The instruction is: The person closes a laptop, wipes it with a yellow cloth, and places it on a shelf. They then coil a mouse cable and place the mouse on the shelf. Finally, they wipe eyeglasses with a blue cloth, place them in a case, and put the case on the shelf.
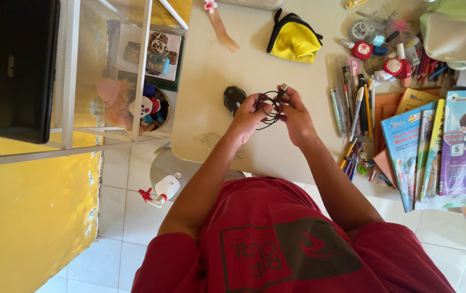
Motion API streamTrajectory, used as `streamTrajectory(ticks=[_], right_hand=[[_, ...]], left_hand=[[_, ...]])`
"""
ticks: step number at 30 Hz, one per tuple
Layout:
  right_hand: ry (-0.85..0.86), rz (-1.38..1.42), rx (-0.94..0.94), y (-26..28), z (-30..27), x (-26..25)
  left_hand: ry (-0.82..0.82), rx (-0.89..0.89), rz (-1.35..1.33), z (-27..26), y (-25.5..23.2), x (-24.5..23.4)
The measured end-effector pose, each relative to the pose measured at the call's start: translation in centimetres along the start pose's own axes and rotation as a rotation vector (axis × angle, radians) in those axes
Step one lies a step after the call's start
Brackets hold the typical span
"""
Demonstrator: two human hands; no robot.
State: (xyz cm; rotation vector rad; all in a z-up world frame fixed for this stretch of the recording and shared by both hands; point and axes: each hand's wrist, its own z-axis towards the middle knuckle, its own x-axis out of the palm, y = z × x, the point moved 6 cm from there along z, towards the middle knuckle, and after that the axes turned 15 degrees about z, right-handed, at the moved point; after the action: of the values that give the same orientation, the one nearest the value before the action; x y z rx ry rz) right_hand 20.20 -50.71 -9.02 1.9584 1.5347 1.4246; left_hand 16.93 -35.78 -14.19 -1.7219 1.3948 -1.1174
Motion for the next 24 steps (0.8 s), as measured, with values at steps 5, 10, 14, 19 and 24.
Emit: streamTrajectory(ticks=[5, 10, 14, 19, 24], right_hand=[[0.108, -0.384, 0.019, 0.7, -0.3, 1.2], [0.118, -0.319, -0.002, 3.2, -1.1, 2.5], [0.302, -0.610, -0.310, 4.6, -2.9, 4.0], [0.148, -0.584, -0.515, 3.1, -1.9, 2.5], [-0.008, -0.496, -0.462, 2.0, -0.9, -0.5]], left_hand=[[-0.095, -0.054, 0.028, 0.5, 1.0, -0.7], [-0.181, -0.112, 0.031, 0.3, 0.8, -1.2], [-0.229, -0.116, 0.045, -0.1, 0.1, -1.0], [-0.137, -0.082, -0.162, 0.1, -0.6, -0.5], [-0.099, -0.129, -0.403, 0.1, -0.8, -1.0]])
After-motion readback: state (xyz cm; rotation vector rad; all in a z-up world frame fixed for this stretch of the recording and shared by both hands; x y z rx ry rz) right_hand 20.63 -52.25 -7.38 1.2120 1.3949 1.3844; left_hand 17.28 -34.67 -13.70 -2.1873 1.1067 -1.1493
